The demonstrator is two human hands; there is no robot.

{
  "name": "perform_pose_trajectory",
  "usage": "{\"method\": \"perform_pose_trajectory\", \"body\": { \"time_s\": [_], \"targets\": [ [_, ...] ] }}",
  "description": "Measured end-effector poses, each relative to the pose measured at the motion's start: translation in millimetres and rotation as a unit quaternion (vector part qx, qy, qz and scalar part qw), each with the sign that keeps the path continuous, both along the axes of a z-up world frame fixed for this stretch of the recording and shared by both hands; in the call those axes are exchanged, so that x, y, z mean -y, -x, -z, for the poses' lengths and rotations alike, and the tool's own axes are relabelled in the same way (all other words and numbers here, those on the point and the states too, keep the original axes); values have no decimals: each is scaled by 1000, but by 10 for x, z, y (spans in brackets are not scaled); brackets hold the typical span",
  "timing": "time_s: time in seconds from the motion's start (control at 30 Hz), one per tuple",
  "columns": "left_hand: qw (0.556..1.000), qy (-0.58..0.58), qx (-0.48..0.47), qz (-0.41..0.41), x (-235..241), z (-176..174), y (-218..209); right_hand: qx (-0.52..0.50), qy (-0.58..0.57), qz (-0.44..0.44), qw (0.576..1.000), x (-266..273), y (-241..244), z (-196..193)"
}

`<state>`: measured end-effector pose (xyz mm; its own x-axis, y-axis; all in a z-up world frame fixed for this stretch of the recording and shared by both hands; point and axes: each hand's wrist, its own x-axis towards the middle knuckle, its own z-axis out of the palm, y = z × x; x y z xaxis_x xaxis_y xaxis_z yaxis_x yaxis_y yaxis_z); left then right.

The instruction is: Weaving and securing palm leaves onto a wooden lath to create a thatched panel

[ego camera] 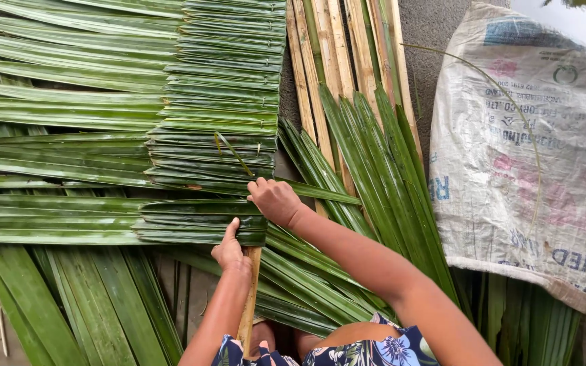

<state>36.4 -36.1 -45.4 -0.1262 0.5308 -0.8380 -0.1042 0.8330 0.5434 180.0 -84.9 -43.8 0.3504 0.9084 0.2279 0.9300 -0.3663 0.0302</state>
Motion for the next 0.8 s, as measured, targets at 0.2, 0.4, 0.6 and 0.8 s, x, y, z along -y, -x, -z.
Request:
{"method": "perform_pose_trajectory", "body": {
  "time_s": [0.2, 0.4, 0.6, 0.8],
  "targets": [
    [1000, 0, -6, -6, 4, -92, -17, 222, -36, -154, 962, -129, -37, 108],
    [1000, -2, 9, -11, -5, -66, -20, 248, -94, -263, 928, -101, -136, -236],
    [1000, -3, 8, -5, -3, -125, -31, 107, -86, -188, 973, 269, -56, -196],
    [1000, -3, 2, 9, -11, -302, -94, -182, -137, -78, 971, 826, 405, -330]
  ]
}}
